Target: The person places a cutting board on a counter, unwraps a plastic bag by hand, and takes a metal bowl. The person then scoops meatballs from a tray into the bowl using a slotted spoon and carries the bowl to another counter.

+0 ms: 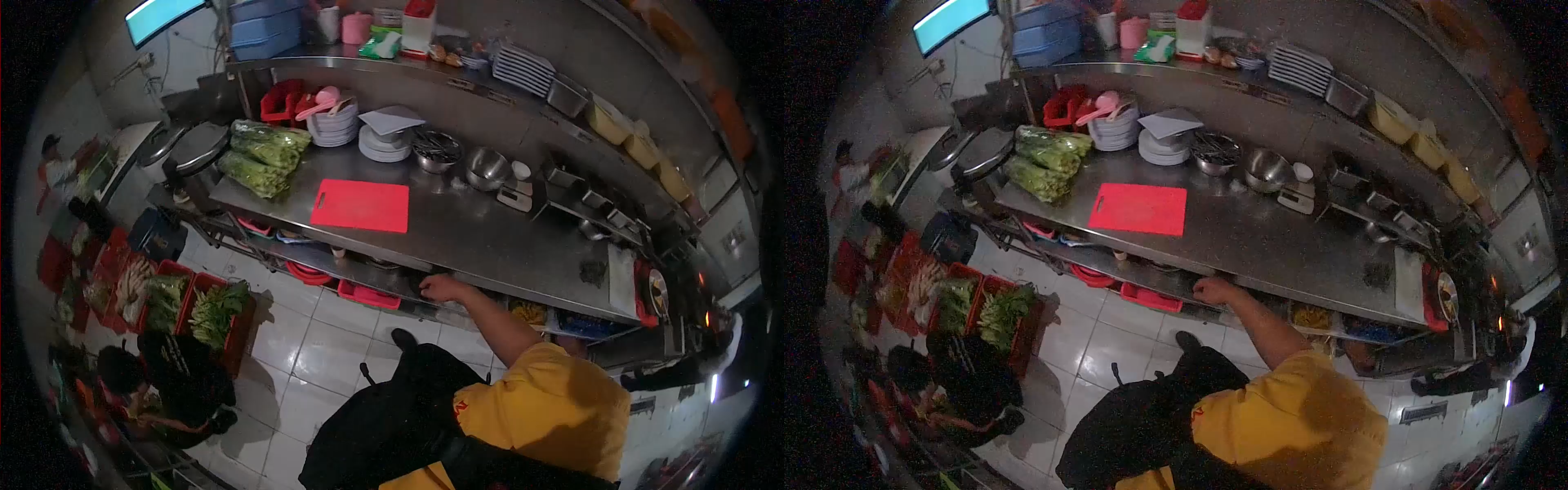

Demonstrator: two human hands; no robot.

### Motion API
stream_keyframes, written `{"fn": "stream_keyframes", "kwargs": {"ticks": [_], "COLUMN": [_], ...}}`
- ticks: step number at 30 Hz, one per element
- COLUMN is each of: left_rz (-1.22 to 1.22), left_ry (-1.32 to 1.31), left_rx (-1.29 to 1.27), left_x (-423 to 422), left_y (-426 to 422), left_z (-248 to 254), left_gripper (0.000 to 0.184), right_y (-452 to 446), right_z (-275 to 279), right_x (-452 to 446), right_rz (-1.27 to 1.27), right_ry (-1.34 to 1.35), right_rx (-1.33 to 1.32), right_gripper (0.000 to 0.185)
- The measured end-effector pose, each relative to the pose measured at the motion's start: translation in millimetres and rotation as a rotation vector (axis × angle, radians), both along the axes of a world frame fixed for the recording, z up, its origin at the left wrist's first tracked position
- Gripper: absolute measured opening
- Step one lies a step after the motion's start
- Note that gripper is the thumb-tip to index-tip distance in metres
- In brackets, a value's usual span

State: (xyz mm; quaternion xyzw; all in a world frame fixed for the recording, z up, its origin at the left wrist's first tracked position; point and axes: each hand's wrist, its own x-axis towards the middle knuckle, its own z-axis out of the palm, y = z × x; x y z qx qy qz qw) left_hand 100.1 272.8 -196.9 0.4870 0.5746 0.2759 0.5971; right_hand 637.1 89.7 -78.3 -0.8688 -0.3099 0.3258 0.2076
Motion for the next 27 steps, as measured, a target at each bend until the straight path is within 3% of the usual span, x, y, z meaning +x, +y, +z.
{"fn": "stream_keyframes", "kwargs": {"ticks": [4,6,9,10,11,13,14,15,18,21,23,24,27], "left_rz": [-0.079,-0.138,-0.4,-0.362,-0.369,-0.443,-0.529,-0.534,-0.625,-0.731,-0.735,-0.77,-0.853], "left_ry": [-0.024,-0.018,0.102,-0.086,-0.067,0.093,0.149,0.161,0.063,0.041,-0.035,0.01,0.029], "left_rx": [0.129,0.211,0.257,0.056,0.068,0.385,0.358,0.364,0.366,0.462,0.308,0.438,0.449], "left_x": [90.5,146.0,237.3,256.7,281.8,351.9,383.8,419.5,489.2,536.4,569.6,589.3,627.6], "left_y": [27.9,39.7,53.8,72.8,74.0,69.5,67.2,63.5,64.3,84.7,85.4,75.6,82.7], "left_z": [16.0,33.4,88.1,78.7,91.0,131.3,159.4,177.3,201.2,187.5,190.4,198.5,190.9], "left_gripper": [0.01,0.01,0.015,0.017,0.017,0.019,0.018,0.018,0.017,0.016,0.015,0.016,0.02], "right_y": [-40.4,-59.6,-80.0,-83.4,-85.0,-85.2,-84.5,-84.4,-69.4,-60.3,-55.1,-54.0,-53.7], "right_z": [23.5,43.2,68.2,79.8,69.5,25.3,8.3,11.0,13.3,12.0,-1.0,-6.6,6.5], "right_x": [109.4,171.2,270.6,300.3,335.8,410.3,445.5,457.4,474.5,469.4,472.8,471.8,460.7], "right_rz": [-0.212,-0.3,-0.47,-0.48,-0.493,-0.496,-0.344,-0.349,-0.16,-0.202,-0.214,-0.28,-0.33], "right_ry": [-0.063,-0.274,-0.446,-0.493,-0.474,-0.597,-0.376,-0.365,-0.012,-0.076,-0.01,0.009,0.062], "right_rx": [0.179,0.332,0.34,0.322,0.331,0.203,-0.021,-0.015,-0.345,-0.334,-0.354,-0.29,-0.238], "right_gripper": [0.035,0.028,0.024,0.023,0.023,0.026,0.053,0.053,0.103,0.1,0.094,0.089,0.079]}}
